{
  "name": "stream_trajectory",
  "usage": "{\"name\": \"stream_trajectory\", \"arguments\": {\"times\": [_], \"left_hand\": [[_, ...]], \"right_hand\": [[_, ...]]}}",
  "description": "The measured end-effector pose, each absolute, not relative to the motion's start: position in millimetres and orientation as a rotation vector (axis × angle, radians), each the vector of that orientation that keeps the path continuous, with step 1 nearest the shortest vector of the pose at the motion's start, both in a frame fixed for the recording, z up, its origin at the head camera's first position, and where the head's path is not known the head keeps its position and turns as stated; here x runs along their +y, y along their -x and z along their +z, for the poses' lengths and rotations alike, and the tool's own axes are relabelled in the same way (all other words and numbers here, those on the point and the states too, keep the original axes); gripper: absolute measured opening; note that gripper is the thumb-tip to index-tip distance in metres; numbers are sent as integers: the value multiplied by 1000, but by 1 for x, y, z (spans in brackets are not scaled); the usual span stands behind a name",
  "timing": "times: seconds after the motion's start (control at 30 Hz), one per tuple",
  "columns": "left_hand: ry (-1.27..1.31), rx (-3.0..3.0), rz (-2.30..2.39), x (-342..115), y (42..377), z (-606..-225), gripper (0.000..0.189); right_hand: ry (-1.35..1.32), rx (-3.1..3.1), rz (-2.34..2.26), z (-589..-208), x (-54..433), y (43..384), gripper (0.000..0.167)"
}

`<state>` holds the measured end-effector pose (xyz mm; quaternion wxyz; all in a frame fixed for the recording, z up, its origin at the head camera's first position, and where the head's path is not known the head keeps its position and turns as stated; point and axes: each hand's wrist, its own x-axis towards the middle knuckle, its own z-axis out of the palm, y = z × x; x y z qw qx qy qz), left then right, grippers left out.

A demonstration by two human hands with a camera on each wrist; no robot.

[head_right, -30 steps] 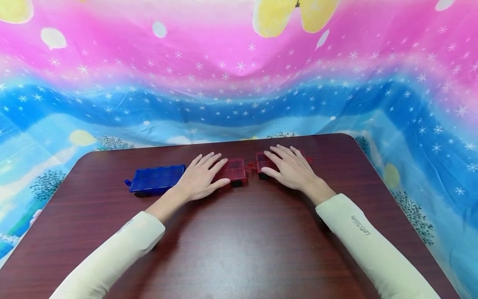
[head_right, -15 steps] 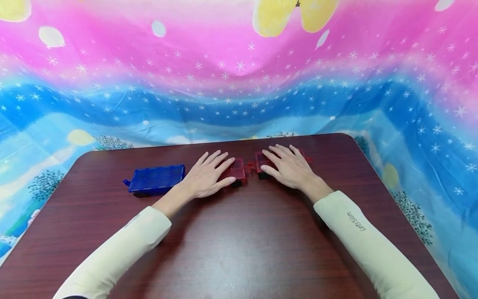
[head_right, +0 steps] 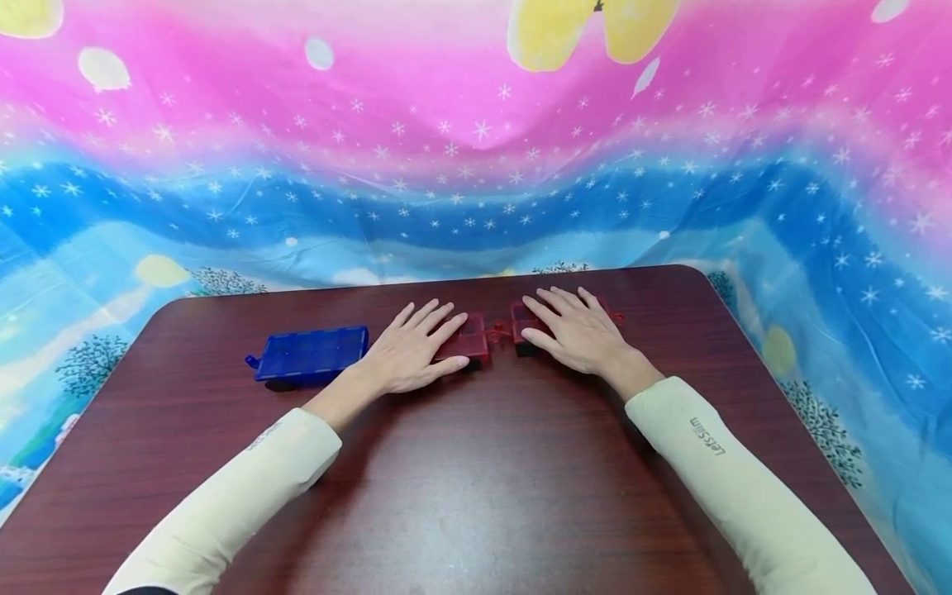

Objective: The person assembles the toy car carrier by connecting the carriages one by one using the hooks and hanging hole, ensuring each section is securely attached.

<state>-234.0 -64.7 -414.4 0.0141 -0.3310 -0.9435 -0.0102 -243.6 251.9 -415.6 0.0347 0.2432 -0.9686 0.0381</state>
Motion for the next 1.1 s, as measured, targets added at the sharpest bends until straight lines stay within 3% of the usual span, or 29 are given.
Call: {"name": "stream_trajectory", "arguments": {"times": [1.1], "left_hand": [[1021, -2885, -214, -71, 236, -421, 80]], "right_hand": [[-760, -3002, 85, -419, 247, 245, 76]]}}
